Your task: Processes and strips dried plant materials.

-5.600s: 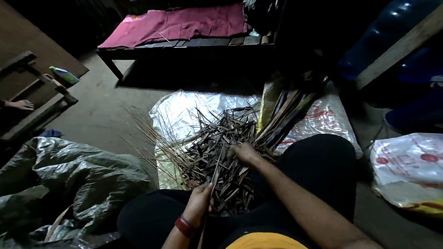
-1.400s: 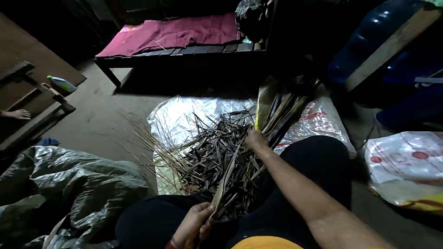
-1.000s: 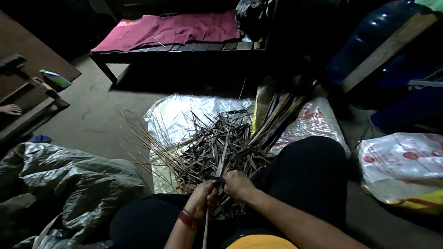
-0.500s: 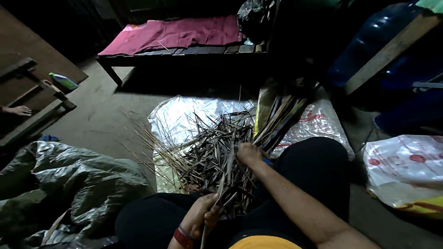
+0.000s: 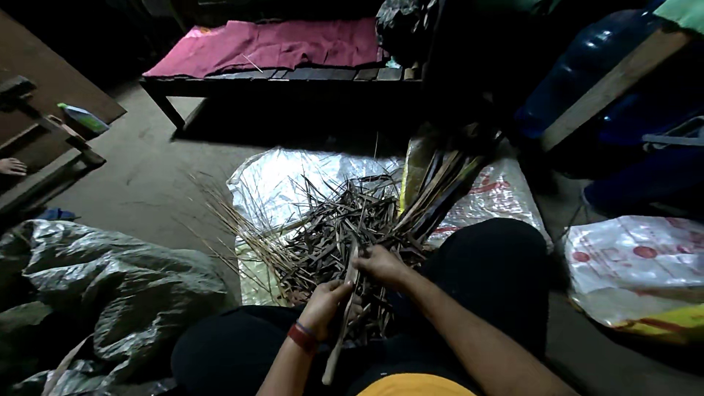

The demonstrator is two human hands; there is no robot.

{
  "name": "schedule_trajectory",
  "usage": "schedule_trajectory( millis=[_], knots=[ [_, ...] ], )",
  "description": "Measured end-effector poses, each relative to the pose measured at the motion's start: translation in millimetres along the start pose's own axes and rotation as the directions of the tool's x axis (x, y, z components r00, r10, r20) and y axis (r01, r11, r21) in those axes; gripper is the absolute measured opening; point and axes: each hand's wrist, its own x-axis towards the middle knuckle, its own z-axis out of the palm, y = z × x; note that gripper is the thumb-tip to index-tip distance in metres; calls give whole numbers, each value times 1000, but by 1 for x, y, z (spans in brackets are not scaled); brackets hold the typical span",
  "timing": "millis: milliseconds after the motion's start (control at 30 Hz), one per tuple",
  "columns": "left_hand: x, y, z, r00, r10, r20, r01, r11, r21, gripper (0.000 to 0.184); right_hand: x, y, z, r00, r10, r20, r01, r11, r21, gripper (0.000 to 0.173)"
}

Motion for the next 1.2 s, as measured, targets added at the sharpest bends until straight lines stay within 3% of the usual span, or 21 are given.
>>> schedule_trajectory(
  millis=[100,200,233,300,367,433,533,667,800,867,1033,1133,1200],
  knots=[
    [-6,-8,-12,997,11,81,-9,1000,-21,28,10,-10,-24,983,19,-185,10,988,156,26],
    [-10,-14,-14,999,54,-2,-54,998,-43,23,15,-3,-26,982,20,-186,24,973,230,25],
    [-9,-14,-13,997,62,-51,-65,995,-77,22,16,4,-21,986,-10,-164,34,990,140,25],
    [-4,-11,-10,993,50,-109,-66,988,-142,20,12,18,-7,989,-117,-95,95,974,-204,29],
    [2,-12,-5,992,35,-124,-62,974,-216,17,3,24,10,986,-161,38,158,847,-508,31],
    [3,-14,4,993,20,-119,-53,957,-285,16,-5,22,25,983,-152,101,181,750,-636,30],
    [-1,-17,11,998,-20,-66,-7,923,-385,17,-8,16,27,990,-128,65,135,687,-714,31],
    [-12,-31,12,998,-53,25,59,919,-391,18,1,14,15,995,-15,-103,-65,679,-731,36],
    [-19,-39,7,999,-41,35,52,908,-415,21,14,3,8,985,-27,-171,-117,624,-773,36],
    [-26,-42,4,999,-37,29,46,915,-402,21,29,-1,-6,973,-38,-228,-151,642,-751,37],
    [-27,-50,-3,999,-21,-25,11,940,-340,21,53,-15,-43,897,100,-430,-359,732,-579,38],
    [-24,-42,3,999,-2,-39,-8,961,-275,19,52,-13,-49,873,103,-476,-352,809,-471,38],
    [-25,-40,5,1000,0,-17,-4,969,-245,19,51,-9,-53,867,99,-489,-359,804,-474,38]
  ],
)
